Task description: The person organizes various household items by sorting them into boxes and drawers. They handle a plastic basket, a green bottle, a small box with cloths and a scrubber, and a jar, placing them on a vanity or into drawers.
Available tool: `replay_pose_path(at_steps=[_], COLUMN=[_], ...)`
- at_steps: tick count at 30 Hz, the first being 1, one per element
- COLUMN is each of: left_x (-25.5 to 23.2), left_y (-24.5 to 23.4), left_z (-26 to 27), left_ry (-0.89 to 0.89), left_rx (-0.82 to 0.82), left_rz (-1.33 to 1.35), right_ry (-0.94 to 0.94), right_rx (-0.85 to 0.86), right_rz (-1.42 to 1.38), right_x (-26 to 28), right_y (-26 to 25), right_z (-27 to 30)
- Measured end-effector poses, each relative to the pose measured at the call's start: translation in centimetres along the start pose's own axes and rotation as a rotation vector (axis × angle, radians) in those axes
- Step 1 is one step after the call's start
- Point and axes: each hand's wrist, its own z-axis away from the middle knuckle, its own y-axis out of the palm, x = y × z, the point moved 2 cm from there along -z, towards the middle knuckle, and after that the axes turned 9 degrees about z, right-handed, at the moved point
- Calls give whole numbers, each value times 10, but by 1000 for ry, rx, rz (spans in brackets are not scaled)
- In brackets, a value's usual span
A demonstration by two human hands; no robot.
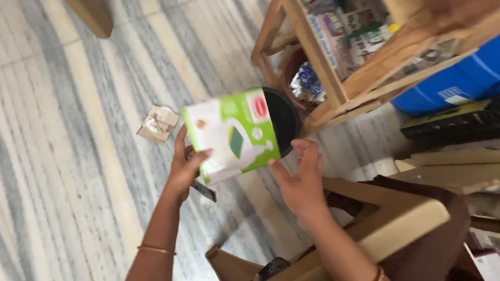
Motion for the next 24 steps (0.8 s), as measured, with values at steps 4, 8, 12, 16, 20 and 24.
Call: replay_pose_path(at_steps=[4, 8, 12, 16, 20, 24], left_x=[-5, -26, -79, -141, -191, -214], left_y=[40, 118, 202, 273, 323, 379], left_z=[-17, -21, -6, 26, 90, 182], left_ry=[-183, -334, -58, 124, 31, -55], left_rx=[258, 600, 892, 933, 879, 1249], left_rz=[541, 621, 321, -67, 181, 440], right_ry=[4, -101, -354, -343, -194, -9], right_rx=[59, -32, -505, -683, -720, -754], right_rz=[-211, -587, 35, 670, 909, 926], right_x=[6, 1, -8, -20, -38, -70], right_y=[-36, -92, -180, -275, -326, -342], right_z=[16, 37, 79, 139, 199, 254])
